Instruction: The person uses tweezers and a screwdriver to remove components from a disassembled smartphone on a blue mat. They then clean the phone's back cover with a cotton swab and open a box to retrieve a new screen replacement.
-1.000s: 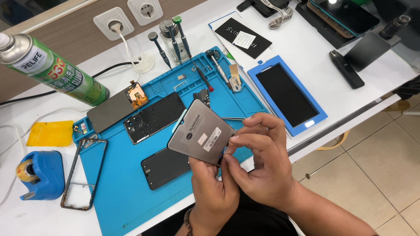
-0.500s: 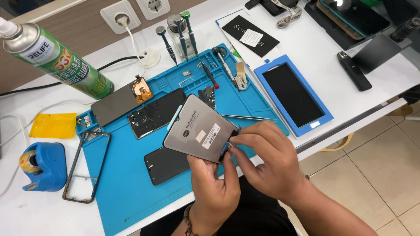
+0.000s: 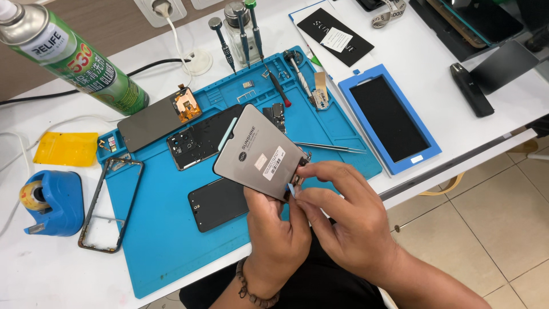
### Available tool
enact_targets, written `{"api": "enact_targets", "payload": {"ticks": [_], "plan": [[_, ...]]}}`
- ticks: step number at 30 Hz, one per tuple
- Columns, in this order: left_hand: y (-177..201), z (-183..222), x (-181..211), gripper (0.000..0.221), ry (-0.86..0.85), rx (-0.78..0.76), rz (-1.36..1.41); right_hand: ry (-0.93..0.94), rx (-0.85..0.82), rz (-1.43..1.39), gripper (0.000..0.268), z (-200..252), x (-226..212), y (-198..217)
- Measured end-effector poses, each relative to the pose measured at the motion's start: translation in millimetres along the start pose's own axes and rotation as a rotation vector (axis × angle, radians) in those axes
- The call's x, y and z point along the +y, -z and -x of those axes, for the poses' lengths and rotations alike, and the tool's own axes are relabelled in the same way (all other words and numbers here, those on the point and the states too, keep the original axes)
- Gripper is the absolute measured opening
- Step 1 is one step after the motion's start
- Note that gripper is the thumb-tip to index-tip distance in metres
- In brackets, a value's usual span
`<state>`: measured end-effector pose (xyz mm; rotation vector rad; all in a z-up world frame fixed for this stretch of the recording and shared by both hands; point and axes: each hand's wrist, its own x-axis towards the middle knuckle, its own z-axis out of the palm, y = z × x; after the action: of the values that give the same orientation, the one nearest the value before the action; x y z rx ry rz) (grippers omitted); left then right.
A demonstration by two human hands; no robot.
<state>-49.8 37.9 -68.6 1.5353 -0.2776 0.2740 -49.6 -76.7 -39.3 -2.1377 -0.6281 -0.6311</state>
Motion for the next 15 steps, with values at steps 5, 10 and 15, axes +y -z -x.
{"api": "enact_targets", "payload": {"ticks": [5, 10, 15], "plan": [[2.4, 1.2, -2.4, 0.051, -0.031, -0.013, -0.004, -0.037, -0.039, -0.097, 0.006, 2.8, -0.5, 4.3], [2.5, 3.1, -7.4, 0.043, 0.003, 0.0, -0.03, -0.072, -0.054, -0.179, 0.004, 5.3, 2.0, 7.1], [3.3, -0.8, -3.2, 0.051, -0.003, -0.014, -0.003, -0.079, -0.071, -0.205, 0.005, 6.6, 5.1, 8.3]]}}
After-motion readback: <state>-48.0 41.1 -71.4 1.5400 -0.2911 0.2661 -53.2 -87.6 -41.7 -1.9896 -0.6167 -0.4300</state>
